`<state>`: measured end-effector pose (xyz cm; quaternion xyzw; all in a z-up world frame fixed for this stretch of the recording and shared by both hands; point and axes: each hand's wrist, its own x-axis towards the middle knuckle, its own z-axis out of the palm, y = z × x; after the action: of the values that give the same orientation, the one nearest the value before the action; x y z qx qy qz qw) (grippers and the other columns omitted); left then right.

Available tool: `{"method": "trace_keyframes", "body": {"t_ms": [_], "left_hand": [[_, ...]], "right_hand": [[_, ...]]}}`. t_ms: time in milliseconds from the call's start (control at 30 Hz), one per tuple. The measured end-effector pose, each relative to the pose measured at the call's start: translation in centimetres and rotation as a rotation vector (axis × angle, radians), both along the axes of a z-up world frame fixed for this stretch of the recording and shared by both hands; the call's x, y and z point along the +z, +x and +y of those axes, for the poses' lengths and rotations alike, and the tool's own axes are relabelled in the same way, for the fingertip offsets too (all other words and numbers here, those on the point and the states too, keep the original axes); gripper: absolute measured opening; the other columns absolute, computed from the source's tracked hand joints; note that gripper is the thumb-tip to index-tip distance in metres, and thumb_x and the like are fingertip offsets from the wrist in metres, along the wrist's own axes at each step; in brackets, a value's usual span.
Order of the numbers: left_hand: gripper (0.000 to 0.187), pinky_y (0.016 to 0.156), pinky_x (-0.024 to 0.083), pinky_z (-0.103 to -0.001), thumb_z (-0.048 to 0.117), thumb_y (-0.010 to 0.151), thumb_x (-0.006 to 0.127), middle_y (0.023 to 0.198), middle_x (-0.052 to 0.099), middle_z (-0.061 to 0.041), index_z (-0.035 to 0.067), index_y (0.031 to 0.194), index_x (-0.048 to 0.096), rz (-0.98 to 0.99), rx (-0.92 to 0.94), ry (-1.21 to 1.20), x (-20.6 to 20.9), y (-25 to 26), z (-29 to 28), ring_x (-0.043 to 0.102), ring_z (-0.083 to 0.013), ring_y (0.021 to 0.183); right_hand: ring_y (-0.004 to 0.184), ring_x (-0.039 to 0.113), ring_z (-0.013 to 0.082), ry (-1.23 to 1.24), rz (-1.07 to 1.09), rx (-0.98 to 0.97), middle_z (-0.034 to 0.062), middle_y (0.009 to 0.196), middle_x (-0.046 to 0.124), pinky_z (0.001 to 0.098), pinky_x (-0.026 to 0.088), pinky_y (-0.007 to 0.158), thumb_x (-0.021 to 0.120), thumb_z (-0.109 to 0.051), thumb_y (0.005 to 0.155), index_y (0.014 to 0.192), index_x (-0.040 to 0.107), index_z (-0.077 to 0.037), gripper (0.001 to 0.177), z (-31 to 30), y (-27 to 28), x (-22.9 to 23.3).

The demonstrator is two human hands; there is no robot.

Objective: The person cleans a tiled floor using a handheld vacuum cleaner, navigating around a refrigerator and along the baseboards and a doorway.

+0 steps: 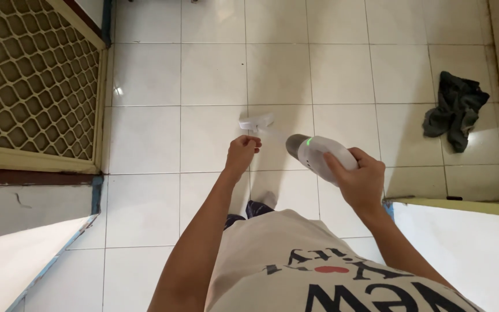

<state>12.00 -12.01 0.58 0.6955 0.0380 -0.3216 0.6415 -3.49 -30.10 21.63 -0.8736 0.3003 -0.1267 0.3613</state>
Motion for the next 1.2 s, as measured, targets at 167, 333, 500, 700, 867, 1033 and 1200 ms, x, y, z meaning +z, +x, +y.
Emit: {"method": "trace_keyframes", "body": {"t_ms": [167, 333, 500, 700, 867, 1033, 1200], "left_hand": [[0.028, 0.085, 0.057, -0.031, 0.011, 0.094, 0.051, 0.101, 0.076, -0.01, -0.001, 0.108, 0.072, 0.006, 0.042, -0.007, 0.2, 0.1, 0.8, 0.073, -0.0176, 0.092], [0.031, 0.085, 0.056, -0.031, 0.014, 0.095, 0.048, 0.102, 0.077, -0.007, 0.003, 0.11, 0.073, 0.041, 0.06, 0.112, 1.9, -0.6, 3.2, 0.072, -0.0154, 0.093], [0.03, 0.085, 0.056, -0.031, 0.017, 0.096, 0.051, 0.103, 0.077, -0.007, 0.003, 0.111, 0.073, 0.031, 0.109, 0.111, 0.2, -0.8, 4.7, 0.072, -0.0155, 0.094], [0.029, 0.083, 0.057, -0.029, 0.015, 0.096, 0.051, 0.1, 0.077, -0.007, 0.002, 0.108, 0.073, 0.034, 0.091, 0.071, -0.4, -0.7, 4.5, 0.073, -0.0152, 0.091], [0.028, 0.08, 0.056, -0.031, 0.013, 0.095, 0.051, 0.1, 0.077, -0.007, 0.001, 0.108, 0.072, 0.014, 0.03, 0.029, -0.3, -0.1, 3.2, 0.072, -0.0157, 0.089], [0.029, 0.083, 0.057, -0.031, 0.011, 0.094, 0.05, 0.1, 0.077, -0.008, 0.001, 0.108, 0.073, -0.009, 0.02, -0.013, -0.7, 0.2, 2.8, 0.073, -0.0163, 0.089], [0.027, 0.085, 0.056, -0.03, 0.012, 0.096, 0.05, 0.102, 0.076, -0.007, 0.001, 0.109, 0.072, 0.008, 0.031, 0.019, 0.8, 0.7, 3.9, 0.073, -0.0158, 0.092]], "right_hand": [[0.057, 0.067, 0.0147, 0.035, -0.05, 0.103, 0.0127, 0.069, 0.07, 0.0301, 0.052, 0.05, 0.079, -0.031, 0.088, 0.093, 0.072, 0.006, 0.038, -2.2, 4.1, -7.8], [0.062, 0.066, 0.0183, 0.287, 0.234, 0.186, 0.0116, 0.075, 0.071, 0.0308, 0.051, 0.056, 0.074, -0.028, 0.086, 0.107, 0.068, 0.004, 0.039, -4.1, 11.7, -16.3], [0.076, 0.064, 0.0163, 0.465, 0.319, 0.188, 0.0099, 0.088, 0.07, 0.0322, 0.052, 0.069, 0.071, -0.023, 0.085, 0.117, 0.064, 0.007, 0.044, -4.6, 14.7, -21.5], [0.066, 0.066, 0.0152, 0.357, 0.29, 0.138, 0.0105, 0.078, 0.072, 0.0308, 0.051, 0.058, 0.072, -0.029, 0.085, 0.107, 0.07, 0.004, 0.04, -0.2, 7.6, -8.6], [0.054, 0.065, 0.0152, 0.219, 0.168, 0.037, 0.0123, 0.067, 0.07, 0.0291, 0.051, 0.048, 0.077, -0.031, 0.085, 0.095, 0.073, 0.005, 0.037, 2.7, 1.7, -0.2], [0.053, 0.064, 0.0149, 0.091, 0.009, -0.011, 0.0124, 0.065, 0.07, 0.0294, 0.049, 0.046, 0.08, -0.03, 0.084, 0.088, 0.074, 0.004, 0.035, 4.2, 0.3, 0.1], [0.055, 0.064, 0.0125, 0.076, -0.136, 0.116, 0.0092, 0.067, 0.069, 0.0281, 0.049, 0.047, 0.081, -0.033, 0.091, 0.087, 0.073, 0.005, 0.039, 2.2, 6.0, -6.5]]}}
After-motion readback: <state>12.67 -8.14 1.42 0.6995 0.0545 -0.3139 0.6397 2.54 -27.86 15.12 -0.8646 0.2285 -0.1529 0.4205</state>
